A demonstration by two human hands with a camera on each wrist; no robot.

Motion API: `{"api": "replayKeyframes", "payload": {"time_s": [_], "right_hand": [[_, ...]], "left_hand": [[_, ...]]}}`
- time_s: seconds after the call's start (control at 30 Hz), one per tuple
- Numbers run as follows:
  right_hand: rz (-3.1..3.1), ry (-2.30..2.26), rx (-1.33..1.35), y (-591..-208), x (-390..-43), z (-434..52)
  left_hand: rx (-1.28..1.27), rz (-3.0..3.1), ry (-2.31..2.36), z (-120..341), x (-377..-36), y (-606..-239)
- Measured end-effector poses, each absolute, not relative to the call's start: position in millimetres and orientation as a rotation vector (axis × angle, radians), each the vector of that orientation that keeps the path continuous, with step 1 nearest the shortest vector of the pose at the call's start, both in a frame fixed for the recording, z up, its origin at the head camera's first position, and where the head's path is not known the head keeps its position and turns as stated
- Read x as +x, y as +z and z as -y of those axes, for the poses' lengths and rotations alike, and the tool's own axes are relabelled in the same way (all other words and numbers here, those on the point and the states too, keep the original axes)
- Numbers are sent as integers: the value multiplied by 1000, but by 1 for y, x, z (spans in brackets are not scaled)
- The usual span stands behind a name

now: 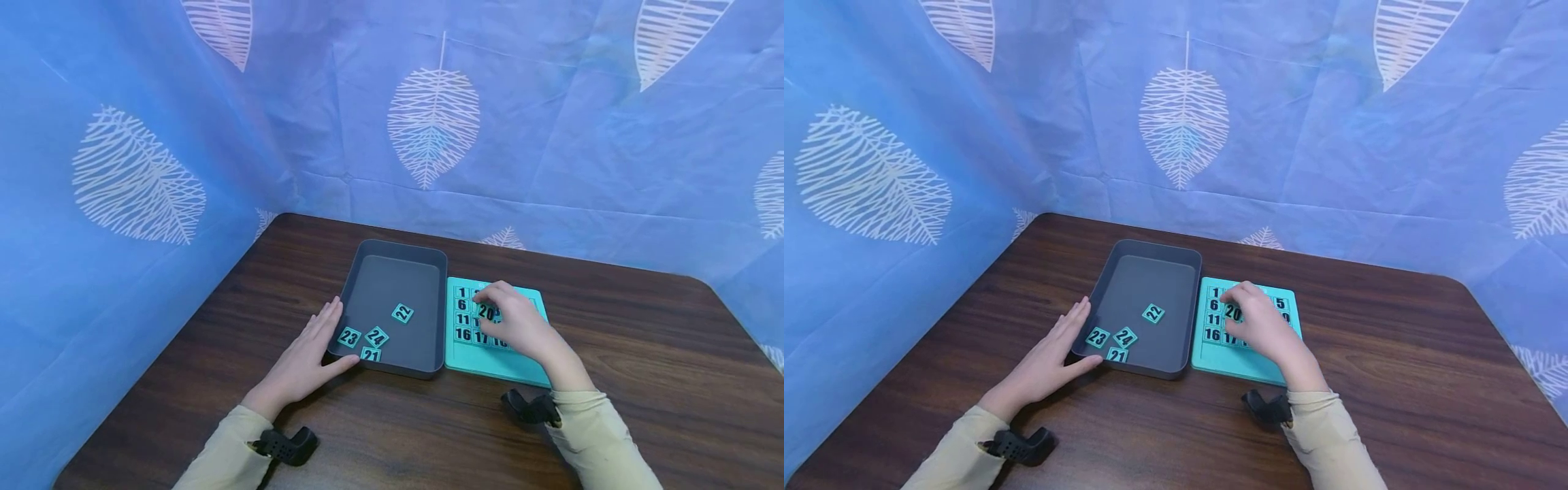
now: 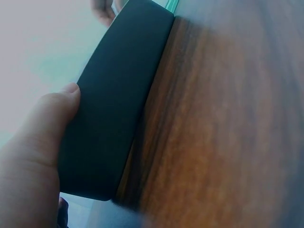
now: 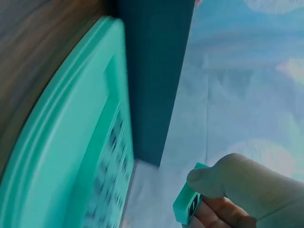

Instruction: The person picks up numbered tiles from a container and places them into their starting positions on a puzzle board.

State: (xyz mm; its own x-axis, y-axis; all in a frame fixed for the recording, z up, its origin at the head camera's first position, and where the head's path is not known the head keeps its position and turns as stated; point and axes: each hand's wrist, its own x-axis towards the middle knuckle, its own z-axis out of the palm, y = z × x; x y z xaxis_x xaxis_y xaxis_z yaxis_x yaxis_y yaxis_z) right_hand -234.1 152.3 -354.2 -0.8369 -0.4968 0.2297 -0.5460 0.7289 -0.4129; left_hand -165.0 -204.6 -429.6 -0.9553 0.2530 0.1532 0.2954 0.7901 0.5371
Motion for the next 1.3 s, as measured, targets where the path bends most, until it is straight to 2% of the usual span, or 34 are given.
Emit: {"api": "replayKeyframes", "payload": {"time_s": [0.57, 1.3], "right_hand": [[3033, 571, 815, -359, -224, -223], [3128, 617, 840, -370, -231, -231]], "left_hand": [[-458, 2890, -922, 204, -166, -430], [-456, 2886, -922, 203, -165, -429]]}}
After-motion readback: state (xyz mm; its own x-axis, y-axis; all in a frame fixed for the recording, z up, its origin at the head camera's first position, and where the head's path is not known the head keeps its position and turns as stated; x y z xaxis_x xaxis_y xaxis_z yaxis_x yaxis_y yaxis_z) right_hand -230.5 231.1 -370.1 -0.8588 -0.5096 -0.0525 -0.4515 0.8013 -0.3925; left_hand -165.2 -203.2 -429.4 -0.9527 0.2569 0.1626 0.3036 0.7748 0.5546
